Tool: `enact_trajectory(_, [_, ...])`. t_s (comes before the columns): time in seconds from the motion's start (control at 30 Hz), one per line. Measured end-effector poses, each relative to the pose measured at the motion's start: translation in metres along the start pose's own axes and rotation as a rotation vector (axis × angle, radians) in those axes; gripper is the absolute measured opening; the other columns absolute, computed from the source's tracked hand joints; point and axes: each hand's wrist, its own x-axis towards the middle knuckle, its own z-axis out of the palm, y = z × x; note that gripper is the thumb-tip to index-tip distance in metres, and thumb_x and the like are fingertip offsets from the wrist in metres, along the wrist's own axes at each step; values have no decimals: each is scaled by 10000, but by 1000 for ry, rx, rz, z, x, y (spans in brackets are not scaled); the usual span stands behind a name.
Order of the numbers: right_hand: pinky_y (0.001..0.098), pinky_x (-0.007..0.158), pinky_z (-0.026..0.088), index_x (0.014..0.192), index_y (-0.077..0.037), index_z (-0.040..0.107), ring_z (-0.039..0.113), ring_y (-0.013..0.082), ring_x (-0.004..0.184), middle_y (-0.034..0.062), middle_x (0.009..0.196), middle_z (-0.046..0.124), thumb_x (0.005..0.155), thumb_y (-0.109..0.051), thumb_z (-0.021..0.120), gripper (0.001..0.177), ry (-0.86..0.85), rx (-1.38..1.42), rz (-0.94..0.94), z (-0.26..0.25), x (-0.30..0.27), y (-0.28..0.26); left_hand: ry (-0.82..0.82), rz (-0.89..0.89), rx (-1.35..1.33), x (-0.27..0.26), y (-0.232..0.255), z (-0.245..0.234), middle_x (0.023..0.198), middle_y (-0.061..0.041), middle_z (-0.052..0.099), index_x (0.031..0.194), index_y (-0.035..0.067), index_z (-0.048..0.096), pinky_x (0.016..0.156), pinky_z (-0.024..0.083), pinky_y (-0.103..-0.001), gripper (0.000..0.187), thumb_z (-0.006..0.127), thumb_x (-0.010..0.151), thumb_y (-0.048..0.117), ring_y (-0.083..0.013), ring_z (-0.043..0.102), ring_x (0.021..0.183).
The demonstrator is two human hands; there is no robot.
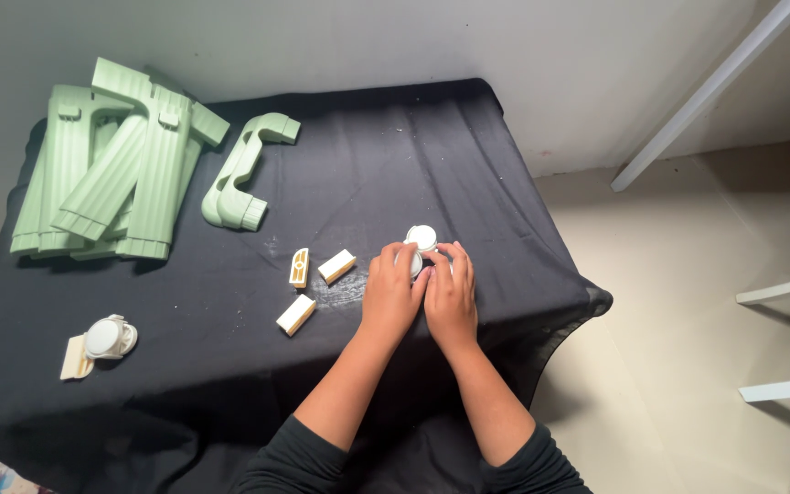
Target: The person assembles a rectangular tray by attaching green handles to a beige tray base. They then attach small white circular components to rectangular wooden blocks and place the assembled parts into the tray.
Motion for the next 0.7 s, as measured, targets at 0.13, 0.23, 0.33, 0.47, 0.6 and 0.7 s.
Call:
enact_trajectory(0.13, [508,1120,396,1233,-87,618,448,408,1395,140,1372,545,979,-65,522,273,12,-56,-17,1,2,2,-11,-29,-88,-2,-5,-1,1212,-149,614,1273,50,615,863,523,-465,426,737,884,174,-385,606,1053])
enact_trajectory(0.23, [501,1116,408,1236,-90,619,469,404,1389,146,1363,557,992,-46,509,271,37,-29,-37,4,0,4,56,20,-164,-4,-12,2,1210,-165,626,1275,37,609,884,522,-458,388,716,925,163,-392,624,1051])
enact_trajectory(0.33, [501,1101,425,1273,-73,600,489,416,1374,174,1376,547,983,-7,487,318,81,36,-74,4,-2,6,89,3,-307,-2,-17,5,1225,-172,632,1304,22,595,888,533,-419,359,671,987,173,-361,654,1051])
enact_trajectory(0.47, [484,1074,472,1318,-68,580,540,397,1339,187,1401,537,988,-8,502,344,58,141,-116,0,-4,6,-27,-246,-726,-6,-20,2,1247,-133,648,1375,16,584,885,542,-331,396,596,1029,209,-236,668,1039])
enact_trajectory(0.6, [512,1119,449,1326,-42,549,548,389,1334,161,1375,545,919,-92,616,415,117,119,-419,-10,-8,-4,-98,-492,-1199,-23,-22,-28,1291,-40,594,1463,52,505,964,550,-293,466,535,1050,265,-127,626,1164])
enact_trajectory(0.7, [454,1071,457,1380,-15,488,521,375,1295,210,1419,500,910,-190,687,539,78,362,-488,-10,-19,-22,-132,-581,-1358,-40,-22,-57,1294,-67,617,1485,56,472,995,538,-305,479,518,1059,271,-147,636,1165])
